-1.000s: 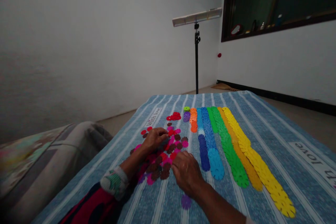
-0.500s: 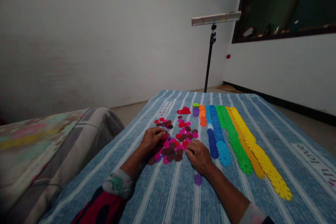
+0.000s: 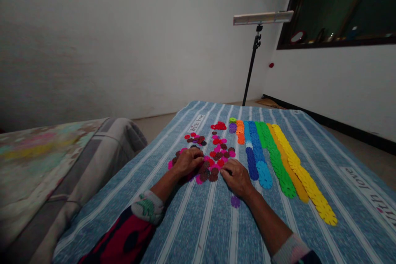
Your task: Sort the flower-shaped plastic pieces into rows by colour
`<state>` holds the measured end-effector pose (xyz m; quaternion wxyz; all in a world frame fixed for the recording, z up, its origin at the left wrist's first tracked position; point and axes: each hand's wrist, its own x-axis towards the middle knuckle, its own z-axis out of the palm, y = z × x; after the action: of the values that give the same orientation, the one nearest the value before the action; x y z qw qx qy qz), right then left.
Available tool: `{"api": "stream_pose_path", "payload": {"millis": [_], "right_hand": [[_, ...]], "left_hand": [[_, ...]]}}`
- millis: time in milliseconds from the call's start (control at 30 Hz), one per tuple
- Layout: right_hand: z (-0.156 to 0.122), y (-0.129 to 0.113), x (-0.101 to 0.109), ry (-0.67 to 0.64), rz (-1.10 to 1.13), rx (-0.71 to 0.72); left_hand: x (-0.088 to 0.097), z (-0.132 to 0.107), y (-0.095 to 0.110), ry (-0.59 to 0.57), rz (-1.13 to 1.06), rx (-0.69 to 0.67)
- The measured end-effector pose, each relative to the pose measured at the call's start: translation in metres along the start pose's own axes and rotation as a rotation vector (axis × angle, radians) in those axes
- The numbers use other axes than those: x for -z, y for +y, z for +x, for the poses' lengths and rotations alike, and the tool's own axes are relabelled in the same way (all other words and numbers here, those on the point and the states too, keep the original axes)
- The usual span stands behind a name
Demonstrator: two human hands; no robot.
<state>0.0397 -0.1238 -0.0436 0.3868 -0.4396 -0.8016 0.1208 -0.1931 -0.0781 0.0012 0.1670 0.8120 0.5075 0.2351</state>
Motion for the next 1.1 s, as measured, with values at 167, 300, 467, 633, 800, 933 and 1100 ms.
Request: {"api": "stream_pose_path", "payload": {"millis": [167,300,467,633,800,933,1100], "right_hand": [[-0.001,0.001,0.002,-0.001,0.025,-0.002],[-0.002,0.001,0.002,-0.010,0.033,-0.002],[-0.002,0.001,0.001,-0.020,0.044,0.000],[-0.002,0.002,-0.001,-0.016,0.031,-0.001],[-0.002,0.001,0.001,-0.039,0.040,0.004],[-0.003,0.001,0.003,-0.054,0.040,0.008],[-0.003,0.002,0.003,-0.059,0.049,0.022]], "left_hand": [[0.002,-0.003,0.012,-0.065,0.089,-0.023],[-0.002,-0.004,0.014,-0.086,0.171,-0.059],[-0.005,-0.003,0.015,-0.109,0.215,-0.059],[-0.003,-0.003,0.017,-0.096,0.134,-0.007],[-0.005,-0.002,0.011,-0.096,-0.108,0.044],[-0.006,-0.001,0.005,-0.085,-0.381,0.085],[0.001,0.000,-0.002,-0.030,-0.636,0.148]]}}
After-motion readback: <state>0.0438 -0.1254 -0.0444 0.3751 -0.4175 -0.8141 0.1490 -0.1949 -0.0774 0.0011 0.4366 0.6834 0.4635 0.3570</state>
